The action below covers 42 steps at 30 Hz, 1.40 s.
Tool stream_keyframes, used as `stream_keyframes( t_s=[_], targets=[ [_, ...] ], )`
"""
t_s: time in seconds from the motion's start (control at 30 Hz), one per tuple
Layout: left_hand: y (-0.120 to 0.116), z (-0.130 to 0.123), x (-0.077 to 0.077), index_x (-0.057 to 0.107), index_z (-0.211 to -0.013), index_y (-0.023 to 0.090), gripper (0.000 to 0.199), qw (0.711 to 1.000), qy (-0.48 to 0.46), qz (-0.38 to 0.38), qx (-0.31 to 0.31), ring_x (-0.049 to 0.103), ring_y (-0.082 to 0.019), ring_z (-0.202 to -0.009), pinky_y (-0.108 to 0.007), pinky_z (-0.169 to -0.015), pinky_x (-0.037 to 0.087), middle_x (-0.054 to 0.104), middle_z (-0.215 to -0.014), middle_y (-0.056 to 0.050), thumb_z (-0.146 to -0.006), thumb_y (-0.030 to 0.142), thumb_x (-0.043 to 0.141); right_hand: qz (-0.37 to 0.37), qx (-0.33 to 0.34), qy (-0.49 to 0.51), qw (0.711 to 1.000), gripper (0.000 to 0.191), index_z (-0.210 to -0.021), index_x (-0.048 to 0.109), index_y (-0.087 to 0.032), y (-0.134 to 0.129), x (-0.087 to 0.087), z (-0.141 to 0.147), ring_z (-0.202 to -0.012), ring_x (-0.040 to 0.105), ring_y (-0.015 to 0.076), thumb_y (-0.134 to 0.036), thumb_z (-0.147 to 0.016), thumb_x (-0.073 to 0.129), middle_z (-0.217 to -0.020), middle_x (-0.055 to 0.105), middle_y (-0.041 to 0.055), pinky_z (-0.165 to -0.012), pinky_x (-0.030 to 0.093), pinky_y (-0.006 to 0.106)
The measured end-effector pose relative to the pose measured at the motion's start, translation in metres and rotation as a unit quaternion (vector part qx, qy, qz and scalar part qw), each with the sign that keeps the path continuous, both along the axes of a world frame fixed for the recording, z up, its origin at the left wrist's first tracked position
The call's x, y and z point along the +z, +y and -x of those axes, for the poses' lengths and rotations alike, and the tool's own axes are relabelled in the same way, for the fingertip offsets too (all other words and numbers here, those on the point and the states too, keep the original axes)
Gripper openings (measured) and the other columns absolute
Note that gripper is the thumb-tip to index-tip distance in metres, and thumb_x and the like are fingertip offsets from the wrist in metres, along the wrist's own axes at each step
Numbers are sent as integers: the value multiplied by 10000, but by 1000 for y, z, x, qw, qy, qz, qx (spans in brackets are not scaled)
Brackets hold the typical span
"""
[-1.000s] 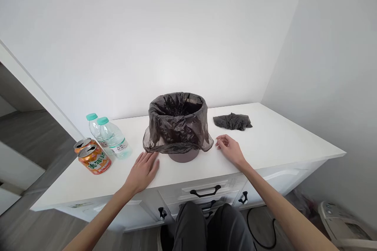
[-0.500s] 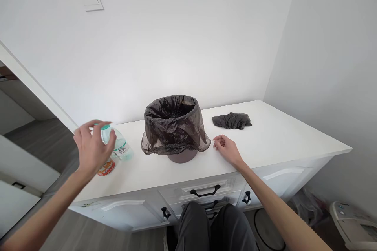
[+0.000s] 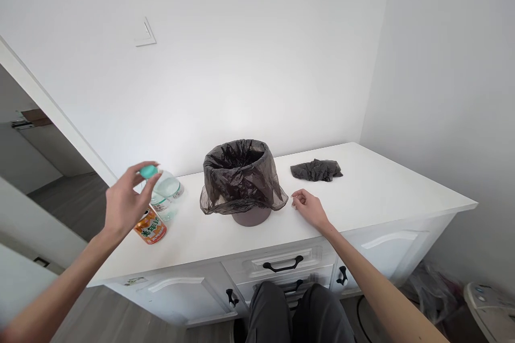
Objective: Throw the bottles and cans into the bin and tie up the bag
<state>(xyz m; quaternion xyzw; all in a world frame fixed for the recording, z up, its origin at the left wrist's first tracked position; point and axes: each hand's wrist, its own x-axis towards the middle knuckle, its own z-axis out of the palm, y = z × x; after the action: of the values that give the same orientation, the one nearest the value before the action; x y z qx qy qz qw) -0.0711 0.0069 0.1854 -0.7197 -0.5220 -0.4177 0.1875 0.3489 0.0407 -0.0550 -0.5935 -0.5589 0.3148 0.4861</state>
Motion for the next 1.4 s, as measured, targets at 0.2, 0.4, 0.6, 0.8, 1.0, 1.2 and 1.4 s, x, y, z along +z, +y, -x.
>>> stream_keyframes(
  t_s=[0.2,0.4,0.6,0.8,1.0,1.2,1.4],
  targets=[
    [-33,-83,84,570,-1244,266,282,956,-83,-221,-173,704,-178,-1124,-361,-926,601,695,-1191,-20,-991,366,644,-12,2,1,1000,190,-990,625,-253,6,-14,-5,-762,703,203,-349,-854,533,-814,759,3,-755,503,328],
    [-5,-144,75,572,-1111,255,181,969,-84,-35,-229,743,-171,-945,-330,-821,597,724,-1140,-24,-991,389,592,-32,10,5,999,181,-979,629,-253,12,-20,-9,-751,699,203,-341,-850,537,-800,753,4,-752,507,327],
    [40,-149,46,588,-1158,232,292,968,-20,172,-182,725,-215,-906,-367,-817,550,726,-1184,-65,-954,440,574,-40,20,13,999,172,-982,631,-255,12,-15,-10,-770,700,201,-324,-861,529,-802,756,-5,-748,503,320],
    [61,-148,50,692,-1182,291,401,941,151,273,-133,698,-261,-881,-380,-803,531,760,-1068,-31,-904,551,566,-36,22,16,999,177,-980,638,-258,13,-14,-11,-751,696,195,-308,-848,532,-795,754,-12,-732,497,312],
    [76,-152,49,763,-1182,302,483,913,207,327,-131,708,-295,-981,-389,-882,542,779,-1097,-23,-847,604,592,-36,22,18,999,167,-974,630,-256,14,-12,-10,-749,689,193,-305,-854,525,-793,747,-15,-748,492,320],
    [79,-145,42,716,-1284,344,579,925,151,324,-125,639,-298,-1251,-425,-1120,452,711,-1357,9,-919,720,469,-33,19,20,999,166,-967,629,-253,11,-7,-9,-745,685,195,-304,-853,521,-790,743,-12,-748,497,326],
    [84,-118,17,644,-1378,291,789,919,-63,363,-142,616,-315,-1313,-446,-1039,531,642,-1464,-64,-934,825,270,-30,16,18,999,172,-962,629,-258,9,-5,-6,-743,687,198,-310,-839,521,-783,741,-12,-747,503,328]
  ],
)
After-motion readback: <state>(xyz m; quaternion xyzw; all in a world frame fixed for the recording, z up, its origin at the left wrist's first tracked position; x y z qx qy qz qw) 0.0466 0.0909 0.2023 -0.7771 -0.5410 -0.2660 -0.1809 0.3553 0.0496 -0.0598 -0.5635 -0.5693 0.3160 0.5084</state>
